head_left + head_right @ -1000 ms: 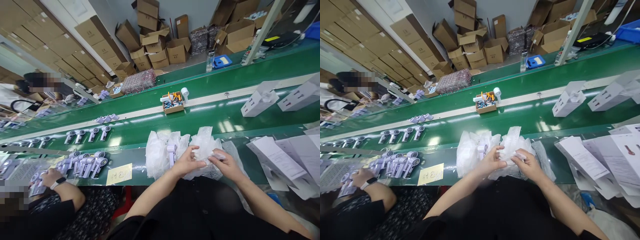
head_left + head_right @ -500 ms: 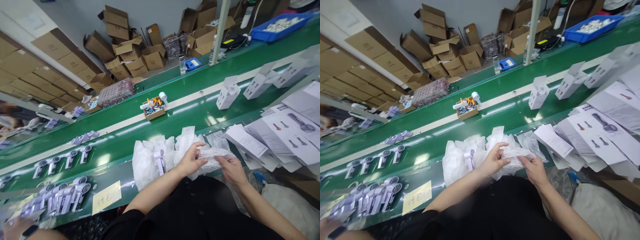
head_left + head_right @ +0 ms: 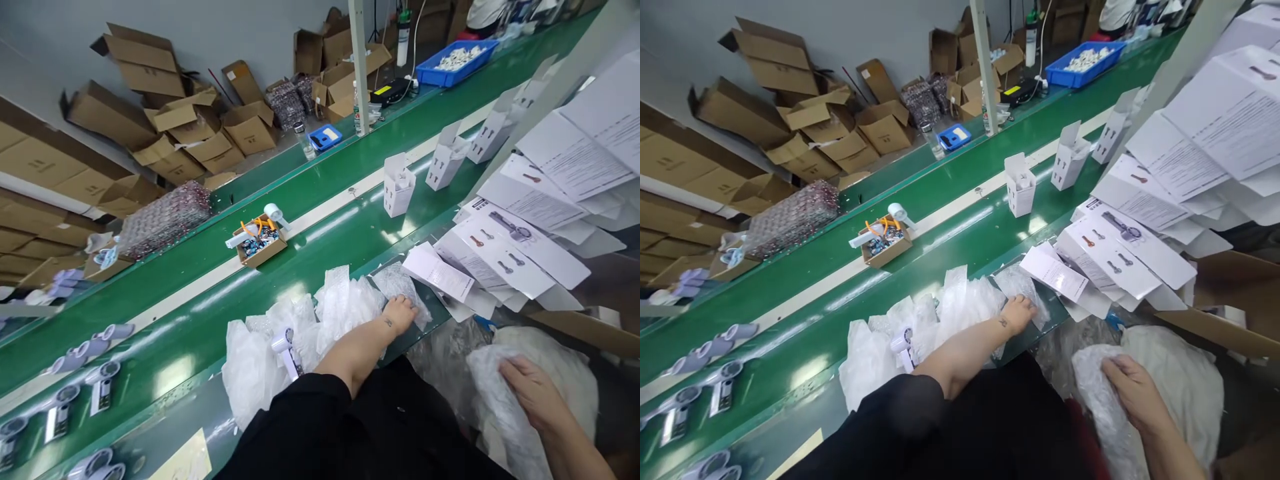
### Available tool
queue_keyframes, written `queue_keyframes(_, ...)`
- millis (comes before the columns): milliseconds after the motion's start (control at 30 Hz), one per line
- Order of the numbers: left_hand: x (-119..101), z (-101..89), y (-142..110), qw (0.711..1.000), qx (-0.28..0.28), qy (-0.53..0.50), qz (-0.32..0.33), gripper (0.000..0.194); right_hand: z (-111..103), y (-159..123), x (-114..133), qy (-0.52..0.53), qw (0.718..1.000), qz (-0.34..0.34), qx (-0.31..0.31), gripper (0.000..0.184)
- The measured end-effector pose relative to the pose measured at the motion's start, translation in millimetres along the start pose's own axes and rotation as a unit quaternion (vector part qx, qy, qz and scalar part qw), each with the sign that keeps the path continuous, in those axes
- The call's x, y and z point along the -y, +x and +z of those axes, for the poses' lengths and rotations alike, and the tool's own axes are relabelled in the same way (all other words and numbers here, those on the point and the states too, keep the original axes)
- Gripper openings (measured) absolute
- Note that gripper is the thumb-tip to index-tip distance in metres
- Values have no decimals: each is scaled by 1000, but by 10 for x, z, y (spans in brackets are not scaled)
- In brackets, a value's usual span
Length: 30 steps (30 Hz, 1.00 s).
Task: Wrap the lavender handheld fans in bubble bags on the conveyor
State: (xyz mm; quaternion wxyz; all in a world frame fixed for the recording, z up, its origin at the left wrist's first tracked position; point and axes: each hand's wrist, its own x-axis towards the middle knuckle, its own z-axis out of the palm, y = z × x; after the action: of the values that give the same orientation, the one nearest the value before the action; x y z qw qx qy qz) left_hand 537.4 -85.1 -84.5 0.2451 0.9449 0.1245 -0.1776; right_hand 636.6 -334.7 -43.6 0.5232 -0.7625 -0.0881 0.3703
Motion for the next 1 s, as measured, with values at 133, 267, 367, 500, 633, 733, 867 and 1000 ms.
queue_keyframes(133, -5, -226, -233, 994, -28, -89, 53, 23, 129, -21, 54, -53, 988, -96, 113, 25)
queue_keyframes(267, -82, -518, -780, 923, 37, -368, 101, 25, 384, 44, 316, -43, 951, -228, 204, 12)
queue_keyframes(367, -47, -576, -1183, 844, 21, -532, 58, 24, 587, 123, 515, 10, 953, -216, 214, 19)
queue_keyframes(500, 103, -498, -1486, 747, -219, -624, -64, 36, 851, 169, 703, 89, 969, -97, 208, 52)
queue_keyframes(633, 40, -414, -1542, 782, -173, -597, -37, 37, 1119, 159, 758, 65, 939, -10, 337, 45)
queue_keyframes(733, -2, -427, -1551, 810, -119, -575, -9, 32, 1185, 211, 695, 14, 933, -83, 349, 32)
queue_keyframes(867, 288, -503, -1624, 831, -256, -468, -156, 32, 1077, 357, 657, 31, 970, -155, 187, 37)
queue_keyframes(1000, 656, -418, -1664, 881, -285, -203, -319, 61, 1084, 434, 793, 49, 982, -117, 141, 48)
